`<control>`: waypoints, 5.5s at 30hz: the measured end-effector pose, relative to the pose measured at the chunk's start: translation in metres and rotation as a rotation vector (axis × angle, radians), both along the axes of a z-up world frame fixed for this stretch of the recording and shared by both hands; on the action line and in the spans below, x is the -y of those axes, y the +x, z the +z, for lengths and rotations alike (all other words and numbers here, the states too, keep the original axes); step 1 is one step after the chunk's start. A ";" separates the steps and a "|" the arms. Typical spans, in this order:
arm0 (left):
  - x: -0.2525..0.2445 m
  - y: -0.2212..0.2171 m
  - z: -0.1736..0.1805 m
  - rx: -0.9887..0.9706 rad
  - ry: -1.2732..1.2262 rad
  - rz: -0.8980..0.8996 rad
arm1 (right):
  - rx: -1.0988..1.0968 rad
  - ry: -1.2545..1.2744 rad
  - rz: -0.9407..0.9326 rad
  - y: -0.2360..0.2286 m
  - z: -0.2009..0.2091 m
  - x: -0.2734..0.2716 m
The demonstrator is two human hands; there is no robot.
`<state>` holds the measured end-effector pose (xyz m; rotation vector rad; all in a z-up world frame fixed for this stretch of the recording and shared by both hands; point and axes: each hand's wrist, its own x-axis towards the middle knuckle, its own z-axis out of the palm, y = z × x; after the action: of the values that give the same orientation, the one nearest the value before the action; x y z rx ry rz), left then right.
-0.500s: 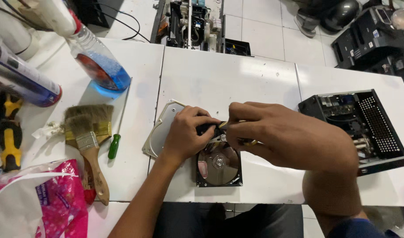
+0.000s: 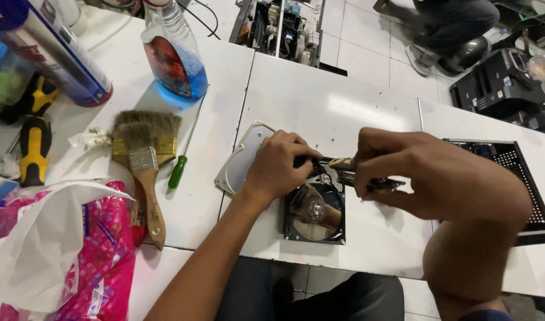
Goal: The person uses a screwdriver to remove screws from a hard drive, then sprays compressed air into the drive's interior. They wipe the drive with a tissue and continue cleaning the internal components.
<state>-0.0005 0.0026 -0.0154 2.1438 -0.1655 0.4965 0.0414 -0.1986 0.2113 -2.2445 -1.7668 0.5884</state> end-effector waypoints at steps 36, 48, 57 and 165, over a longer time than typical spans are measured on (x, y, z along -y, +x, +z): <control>-0.021 0.012 0.084 -0.548 0.169 -0.185 | 0.138 0.026 -0.520 0.036 -0.006 -0.002; -0.024 0.001 0.015 -0.124 -0.062 -0.104 | 0.243 -0.319 -0.267 0.015 0.019 -0.058; -0.028 0.002 0.009 -0.140 -0.041 -0.174 | 0.377 -0.480 -0.389 0.015 0.016 -0.068; -0.028 0.000 0.026 -0.256 0.034 -0.170 | 0.440 -0.285 -0.451 -0.005 0.012 -0.078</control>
<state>-0.0008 0.0303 0.0106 2.1811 -0.2109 0.1205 0.0366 -0.1208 0.2233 -3.0328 -1.3095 0.2761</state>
